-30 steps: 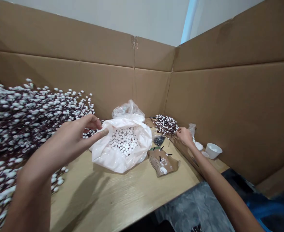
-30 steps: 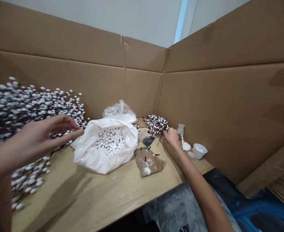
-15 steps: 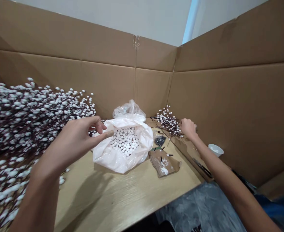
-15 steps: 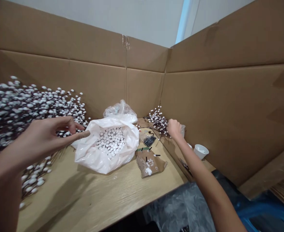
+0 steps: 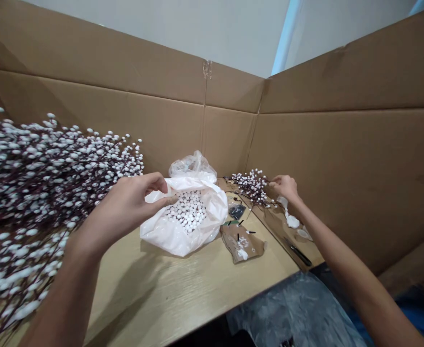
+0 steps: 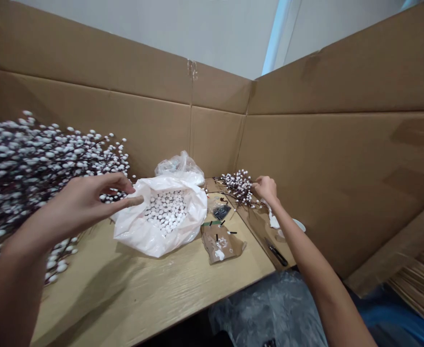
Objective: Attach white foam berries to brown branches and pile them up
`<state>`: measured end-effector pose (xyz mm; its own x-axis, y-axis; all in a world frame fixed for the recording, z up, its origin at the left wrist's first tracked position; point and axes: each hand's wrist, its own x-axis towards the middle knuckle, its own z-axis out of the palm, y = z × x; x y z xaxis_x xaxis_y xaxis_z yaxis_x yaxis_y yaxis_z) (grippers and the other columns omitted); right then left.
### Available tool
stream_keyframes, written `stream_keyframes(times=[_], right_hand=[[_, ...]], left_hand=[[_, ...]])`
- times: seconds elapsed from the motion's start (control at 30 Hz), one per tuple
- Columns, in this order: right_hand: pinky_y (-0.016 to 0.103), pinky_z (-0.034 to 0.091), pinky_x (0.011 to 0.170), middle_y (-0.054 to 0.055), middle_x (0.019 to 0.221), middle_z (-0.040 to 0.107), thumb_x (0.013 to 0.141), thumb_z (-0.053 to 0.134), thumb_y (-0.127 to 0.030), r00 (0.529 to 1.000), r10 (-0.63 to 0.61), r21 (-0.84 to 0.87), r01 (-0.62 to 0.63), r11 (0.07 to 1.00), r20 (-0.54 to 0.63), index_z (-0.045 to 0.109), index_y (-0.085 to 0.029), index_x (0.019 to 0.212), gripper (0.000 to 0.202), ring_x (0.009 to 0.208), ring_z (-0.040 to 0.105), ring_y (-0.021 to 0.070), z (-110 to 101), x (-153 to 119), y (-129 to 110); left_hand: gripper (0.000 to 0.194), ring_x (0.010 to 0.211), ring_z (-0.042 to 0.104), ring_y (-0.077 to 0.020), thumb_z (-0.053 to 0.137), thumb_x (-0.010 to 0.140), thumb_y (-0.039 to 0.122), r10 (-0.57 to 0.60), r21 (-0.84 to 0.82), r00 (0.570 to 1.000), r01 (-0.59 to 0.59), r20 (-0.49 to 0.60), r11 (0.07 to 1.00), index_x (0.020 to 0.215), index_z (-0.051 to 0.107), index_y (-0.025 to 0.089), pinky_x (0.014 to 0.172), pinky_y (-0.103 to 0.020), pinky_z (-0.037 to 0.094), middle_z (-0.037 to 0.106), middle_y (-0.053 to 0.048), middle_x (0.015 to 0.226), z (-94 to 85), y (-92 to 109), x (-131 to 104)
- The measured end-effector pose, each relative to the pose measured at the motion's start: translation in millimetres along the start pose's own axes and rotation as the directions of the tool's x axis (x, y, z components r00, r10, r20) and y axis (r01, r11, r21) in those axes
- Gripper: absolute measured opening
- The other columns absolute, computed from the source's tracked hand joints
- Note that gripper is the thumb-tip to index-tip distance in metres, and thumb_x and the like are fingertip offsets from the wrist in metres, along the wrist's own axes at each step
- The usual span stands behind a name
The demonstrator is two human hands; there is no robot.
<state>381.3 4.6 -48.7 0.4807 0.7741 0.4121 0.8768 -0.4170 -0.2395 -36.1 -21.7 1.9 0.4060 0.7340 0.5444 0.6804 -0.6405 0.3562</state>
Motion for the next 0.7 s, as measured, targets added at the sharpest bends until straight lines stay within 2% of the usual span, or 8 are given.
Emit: stream_keyframes(times=[0.13, 0.27, 0.4, 0.53, 0.6, 0.7], right_hand=[[0.024, 0.046, 0.067, 0.013, 0.093, 0.073, 0.075, 0.057, -0.016, 1.0, -0.014, 0.083, 0.016, 0.996, -0.018, 0.073, -0.012, 0.096, 0.026, 0.084, 0.067, 0.0226, 3.0, -2.0, 2.0], [0.026, 0.047, 0.072, 0.016, 0.102, 0.071, 0.079, 0.052, -0.017, 0.997, 0.02, 0.158, -0.009, 0.987, -0.068, 0.07, -0.009, 0.104, 0.032, 0.09, 0.067, 0.0245, 5.7, -3.8, 3.2], [0.027, 0.047, 0.072, 0.015, 0.099, 0.072, 0.078, 0.052, -0.018, 0.996, 0.041, 0.224, -0.022, 0.974, -0.078, 0.071, -0.009, 0.102, 0.032, 0.087, 0.067, 0.0237, 6.7, -2.2, 4.6], [0.025, 0.046, 0.066, 0.014, 0.089, 0.073, 0.074, 0.056, -0.019, 0.998, 0.051, 0.286, -0.037, 0.958, -0.042, 0.073, -0.009, 0.094, 0.028, 0.078, 0.066, 0.0213, 8.9, 0.3, 5.9], [0.024, 0.045, 0.062, 0.013, 0.085, 0.073, 0.075, 0.054, -0.02, 0.998, 0.058, 0.317, -0.047, 0.947, -0.027, 0.072, -0.008, 0.097, 0.03, 0.073, 0.065, 0.019, 11.0, 0.5, 6.9], [0.023, 0.041, 0.053, 0.008, 0.063, 0.069, 0.07, 0.057, -0.018, 0.997, 0.037, 0.353, -0.058, 0.934, 0.065, 0.073, -0.007, 0.082, 0.023, 0.055, 0.057, 0.0151, 15.0, -0.8, 8.2]], left_hand=[[0.031, 0.07, 0.059, -0.026, 0.051, 0.072, 0.059, 0.004, 0.007, 1.0, -0.004, 0.025, 1.0, 0.072, 0.058, 0.029, 0.061, -0.035, 0.039, 0.067, -0.002, 0.076, -0.2, 0.9, -1.0], [0.032, 0.073, 0.059, -0.0269, 0.05, 0.072, 0.061, 0.007, -0.007, 0.999, -0.007, 0.036, 1.0, 0.073, 0.058, 0.03, 0.061, -0.036, 0.039, 0.067, -0.003, 0.078, -0.6, 1.9, -1.2], [0.035, 0.074, 0.059, -0.0271, 0.049, 0.073, 0.063, 0.014, -0.004, 0.999, -0.014, 0.039, 1.0, 0.073, 0.058, 0.029, 0.062, -0.036, 0.04, 0.068, -0.003, 0.079, -1.6, 2.2, -2.2], [0.036, 0.072, 0.06, -0.0256, 0.049, 0.074, 0.064, 0.019, -0.013, 0.999, -0.018, 0.031, 1.0, 0.073, 0.059, 0.029, 0.059, -0.034, 0.039, 0.068, -0.002, 0.077, -2.1, 2.3, -3.4], [0.035, 0.07, 0.06, -0.0244, 0.05, 0.075, 0.062, 0.028, -0.013, 0.999, -0.028, 0.021, 1.0, 0.073, 0.06, 0.028, 0.058, -0.032, 0.038, 0.068, -0.002, 0.075, -1.9, 2.6, -3.7], [0.034, 0.069, 0.06, -0.0238, 0.051, 0.075, 0.06, 0.031, -0.016, 0.999, -0.031, 0.01, 0.999, 0.073, 0.061, 0.028, 0.058, -0.031, 0.039, 0.069, -0.002, 0.075, -1.5, 3.3, -3.4]])
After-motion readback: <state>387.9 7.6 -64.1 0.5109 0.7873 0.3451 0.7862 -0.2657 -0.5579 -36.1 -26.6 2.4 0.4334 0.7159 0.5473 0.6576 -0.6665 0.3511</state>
